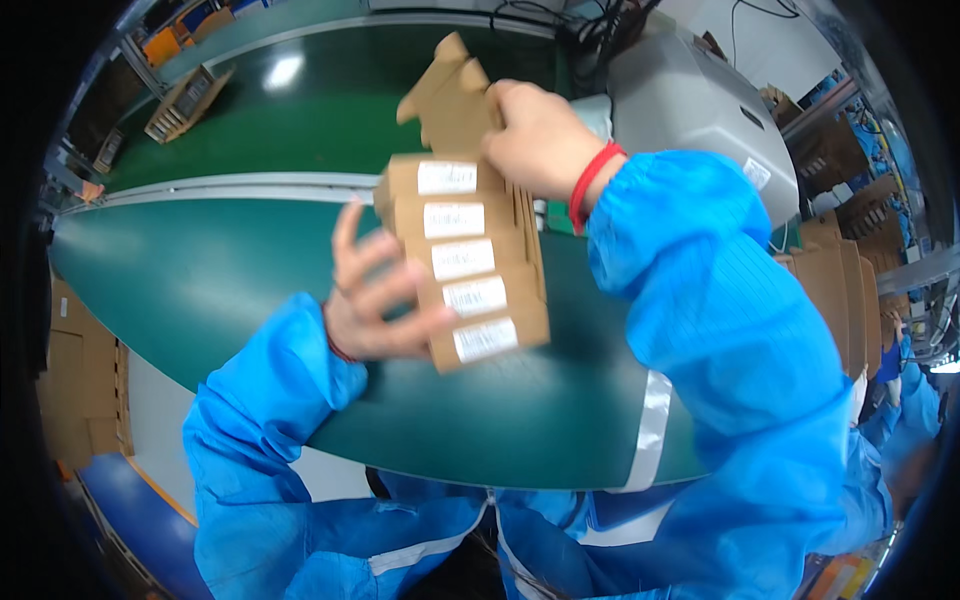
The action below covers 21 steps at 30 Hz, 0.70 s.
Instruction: The person repeatedly picks up small cardboard boxes from a green workbench, opens them, and applies printed labels from a nearby printer to the exterior of each box. After labeling, the boxes are placed back on the workbench. The process is repeated for multiple boxes throughout the clip.
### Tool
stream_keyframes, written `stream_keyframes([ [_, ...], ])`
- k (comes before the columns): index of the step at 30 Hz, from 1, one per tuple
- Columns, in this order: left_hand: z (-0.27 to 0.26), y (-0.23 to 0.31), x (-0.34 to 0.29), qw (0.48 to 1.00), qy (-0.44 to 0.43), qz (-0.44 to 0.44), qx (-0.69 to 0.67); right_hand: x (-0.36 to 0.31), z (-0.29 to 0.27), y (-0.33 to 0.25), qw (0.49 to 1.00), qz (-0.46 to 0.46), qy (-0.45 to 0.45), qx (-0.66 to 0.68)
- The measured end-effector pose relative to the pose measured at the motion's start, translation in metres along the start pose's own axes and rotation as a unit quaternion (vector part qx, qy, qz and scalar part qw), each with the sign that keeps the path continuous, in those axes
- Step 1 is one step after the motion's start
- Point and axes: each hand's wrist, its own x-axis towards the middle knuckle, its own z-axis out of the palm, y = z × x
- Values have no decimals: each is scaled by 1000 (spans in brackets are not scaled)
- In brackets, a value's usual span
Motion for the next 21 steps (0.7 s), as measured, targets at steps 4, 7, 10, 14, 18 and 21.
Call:
stream_keyframes([
  [4, -72, -37, 72, 944, 63, -20, 324, 64, 35, 46, 852, 57, 214, 475],
  [7, -88, -118, 74, 939, 120, -282, 159, 111, 109, 58, 704, 138, 314, 622],
  [10, -77, -165, 88, 920, 111, -371, -52, 135, 152, 53, 610, 254, 404, 633],
  [14, -35, -151, 102, 962, 75, -251, 80, 109, 127, 82, 663, 205, 214, 687],
  [18, -28, -169, 98, 961, 83, -189, 184, -25, 100, 16, 794, 76, 105, 594],
  [21, -11, -170, 112, 962, 73, -161, 207, -143, 57, -10, 923, -150, -84, 344],
])
